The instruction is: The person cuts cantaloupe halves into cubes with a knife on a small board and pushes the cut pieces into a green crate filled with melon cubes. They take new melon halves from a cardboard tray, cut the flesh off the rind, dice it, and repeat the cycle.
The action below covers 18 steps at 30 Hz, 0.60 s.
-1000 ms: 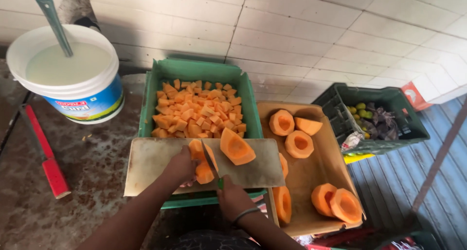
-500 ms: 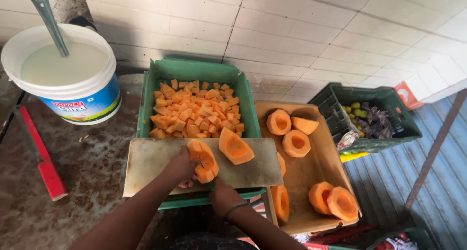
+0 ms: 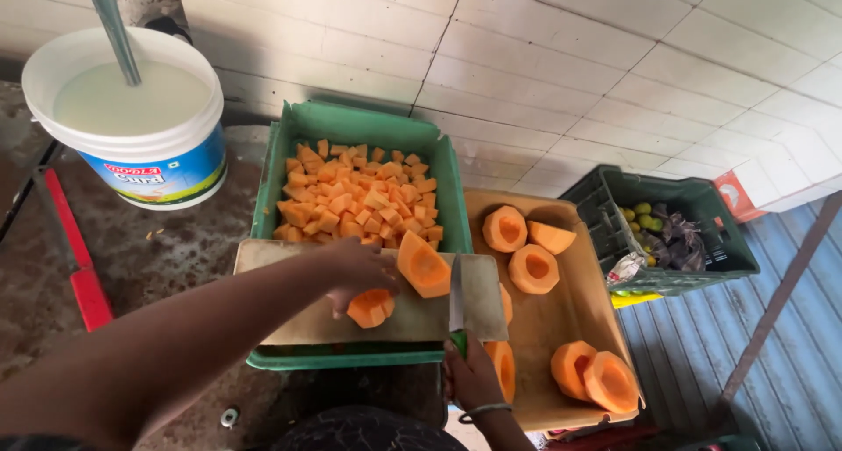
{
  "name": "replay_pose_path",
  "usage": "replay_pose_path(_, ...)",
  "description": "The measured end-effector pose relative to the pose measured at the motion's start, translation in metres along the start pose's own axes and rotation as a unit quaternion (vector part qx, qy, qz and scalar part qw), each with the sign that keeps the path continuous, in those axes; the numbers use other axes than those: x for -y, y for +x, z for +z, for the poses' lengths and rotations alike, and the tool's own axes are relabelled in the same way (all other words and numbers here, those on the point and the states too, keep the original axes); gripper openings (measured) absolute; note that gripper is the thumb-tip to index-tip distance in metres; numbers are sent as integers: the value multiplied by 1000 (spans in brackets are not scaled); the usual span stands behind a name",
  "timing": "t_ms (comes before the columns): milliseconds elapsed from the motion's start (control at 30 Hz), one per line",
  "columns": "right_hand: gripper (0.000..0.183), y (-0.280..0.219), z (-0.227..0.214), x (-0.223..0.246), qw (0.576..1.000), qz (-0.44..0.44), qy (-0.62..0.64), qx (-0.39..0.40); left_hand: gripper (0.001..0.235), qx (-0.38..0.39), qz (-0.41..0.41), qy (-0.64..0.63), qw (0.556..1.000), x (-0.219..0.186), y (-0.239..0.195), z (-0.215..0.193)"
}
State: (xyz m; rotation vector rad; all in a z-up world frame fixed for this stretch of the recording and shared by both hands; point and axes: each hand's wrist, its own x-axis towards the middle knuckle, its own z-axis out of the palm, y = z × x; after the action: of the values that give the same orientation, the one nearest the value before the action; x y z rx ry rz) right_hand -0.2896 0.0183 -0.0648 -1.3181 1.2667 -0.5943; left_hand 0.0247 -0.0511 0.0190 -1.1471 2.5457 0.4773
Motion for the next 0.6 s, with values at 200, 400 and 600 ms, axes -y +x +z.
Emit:
replay_pose_path(200, 17, -5, 9, 25, 997, 59, 32, 30, 99, 25, -119, -31, 992, -13, -24, -5)
replay_pose_path(400, 20, -1, 19, 21, 922, -245, -298, 24, 81, -120, -408, -260, 867, -34, -36, 51)
replay_pose_path(600, 29, -15, 83, 134, 904, -65, -419, 49, 52, -132, -471, -307, 817, -46, -29, 42)
